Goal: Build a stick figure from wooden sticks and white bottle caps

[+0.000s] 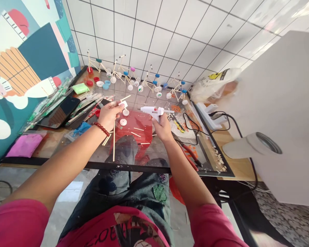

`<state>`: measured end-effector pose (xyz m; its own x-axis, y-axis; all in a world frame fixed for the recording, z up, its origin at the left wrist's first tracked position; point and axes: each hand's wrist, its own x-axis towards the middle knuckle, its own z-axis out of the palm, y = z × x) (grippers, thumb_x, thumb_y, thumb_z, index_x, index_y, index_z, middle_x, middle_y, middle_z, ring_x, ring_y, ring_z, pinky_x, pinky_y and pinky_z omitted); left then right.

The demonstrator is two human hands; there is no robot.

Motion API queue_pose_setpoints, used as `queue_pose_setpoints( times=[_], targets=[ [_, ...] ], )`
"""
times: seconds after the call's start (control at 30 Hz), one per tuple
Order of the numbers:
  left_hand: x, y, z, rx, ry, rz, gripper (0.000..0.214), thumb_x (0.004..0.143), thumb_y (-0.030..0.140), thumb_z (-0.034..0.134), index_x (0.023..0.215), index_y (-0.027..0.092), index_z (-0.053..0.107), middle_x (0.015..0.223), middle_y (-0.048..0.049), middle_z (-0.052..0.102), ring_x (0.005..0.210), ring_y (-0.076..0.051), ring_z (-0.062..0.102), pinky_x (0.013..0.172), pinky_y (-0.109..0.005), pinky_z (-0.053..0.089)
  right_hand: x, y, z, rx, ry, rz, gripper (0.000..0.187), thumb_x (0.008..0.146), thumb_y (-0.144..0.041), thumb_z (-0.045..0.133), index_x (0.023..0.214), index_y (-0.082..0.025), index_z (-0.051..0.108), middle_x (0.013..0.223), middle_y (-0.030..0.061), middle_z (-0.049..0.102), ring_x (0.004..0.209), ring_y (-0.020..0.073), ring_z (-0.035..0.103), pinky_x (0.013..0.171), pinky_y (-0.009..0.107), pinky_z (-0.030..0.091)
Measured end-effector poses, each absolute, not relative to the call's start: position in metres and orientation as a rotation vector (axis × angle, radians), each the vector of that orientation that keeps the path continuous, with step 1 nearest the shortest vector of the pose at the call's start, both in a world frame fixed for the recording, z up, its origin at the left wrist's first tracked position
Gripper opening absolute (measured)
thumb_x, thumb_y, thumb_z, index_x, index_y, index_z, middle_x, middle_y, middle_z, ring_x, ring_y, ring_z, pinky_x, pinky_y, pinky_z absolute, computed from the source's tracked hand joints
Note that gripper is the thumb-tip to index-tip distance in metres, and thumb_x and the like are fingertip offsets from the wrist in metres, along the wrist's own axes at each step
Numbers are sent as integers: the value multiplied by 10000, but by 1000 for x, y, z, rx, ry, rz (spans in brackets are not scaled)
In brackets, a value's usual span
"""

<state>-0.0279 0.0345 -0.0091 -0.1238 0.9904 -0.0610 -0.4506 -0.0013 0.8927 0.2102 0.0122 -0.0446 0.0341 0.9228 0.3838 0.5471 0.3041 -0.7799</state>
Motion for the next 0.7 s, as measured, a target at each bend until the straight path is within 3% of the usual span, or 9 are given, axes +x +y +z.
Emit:
queue_pose_setpoints(
  times=[0.13,0.4,0.7],
  targets=[
    [-29,34,-10,773,951,1470,349,538,227,911,794,151,686,732,1,680,573,-51,560,456,-143,359,214,19,-46,-1522,-1615,515,367,788,-361,560,1114,-197,525,1047,98,693,983,264,631,928,449,507],
    [-28,30,-7,741,917,1445,395,495,248,927,802,130,710,712,-7,676,551,-49,534,446,-145,358,218,11,-40,-1617,-1678,501,369,774,-458,650,1027,-198,582,942,108,706,878,299,670,812,469,542],
    [-30,31,-8,718,918,1464,452,481,284,946,835,142,703,721,-6,683,582,-62,583,474,-145,390,228,-3,-23,-1588,-1785,405,375,679,-574,710,930,-309,624,847,80,698,825,359,684,712,557,551]
  ],
)
